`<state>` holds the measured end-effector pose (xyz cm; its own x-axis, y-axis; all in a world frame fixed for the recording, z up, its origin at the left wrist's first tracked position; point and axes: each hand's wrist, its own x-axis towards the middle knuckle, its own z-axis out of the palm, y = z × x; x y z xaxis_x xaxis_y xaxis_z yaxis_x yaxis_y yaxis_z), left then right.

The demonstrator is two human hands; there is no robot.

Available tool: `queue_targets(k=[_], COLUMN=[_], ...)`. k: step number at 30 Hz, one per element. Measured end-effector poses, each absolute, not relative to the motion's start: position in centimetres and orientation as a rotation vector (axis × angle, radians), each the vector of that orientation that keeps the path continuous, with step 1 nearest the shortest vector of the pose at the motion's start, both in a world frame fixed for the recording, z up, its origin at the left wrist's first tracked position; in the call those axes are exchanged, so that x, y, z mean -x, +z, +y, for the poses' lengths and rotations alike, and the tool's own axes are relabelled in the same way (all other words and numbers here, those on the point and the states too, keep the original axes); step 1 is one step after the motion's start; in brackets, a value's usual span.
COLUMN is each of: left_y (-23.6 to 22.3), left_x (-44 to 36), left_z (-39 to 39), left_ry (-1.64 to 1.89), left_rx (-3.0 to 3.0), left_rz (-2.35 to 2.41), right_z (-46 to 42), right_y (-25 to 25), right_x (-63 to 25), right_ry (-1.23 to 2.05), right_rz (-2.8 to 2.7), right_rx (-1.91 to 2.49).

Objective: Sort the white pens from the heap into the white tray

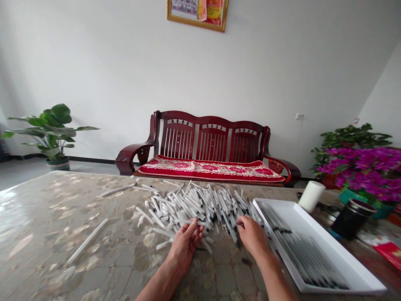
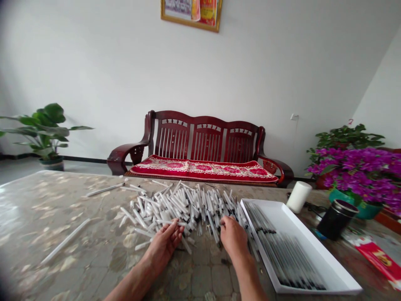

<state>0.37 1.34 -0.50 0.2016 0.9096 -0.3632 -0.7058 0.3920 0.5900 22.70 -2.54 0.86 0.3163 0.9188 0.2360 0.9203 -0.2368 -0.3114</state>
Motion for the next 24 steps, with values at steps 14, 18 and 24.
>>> queue_targets(k=[14,18,24], left_y=[0.0,0.1,-0.1], left_x=[-0.9,-0.8,-0.7], left_z=[0.6,0.7,0.7], left_ry=[1.105,1.116,1.143], left_rx=[-0.376,-0.354,-0.321], left_rz=[0.751,0.76,0.745], right_z=[-2.9,-2.6,-1.5], right_y=[0.2,0.9,0.3], right_x=[-23.9,-23.7,-19.4], right_ry=[-0.048,-0.026,0.607], right_rz=[-1.808,-1.652,-1.234], right_rx=[2.37,2.205,1.478])
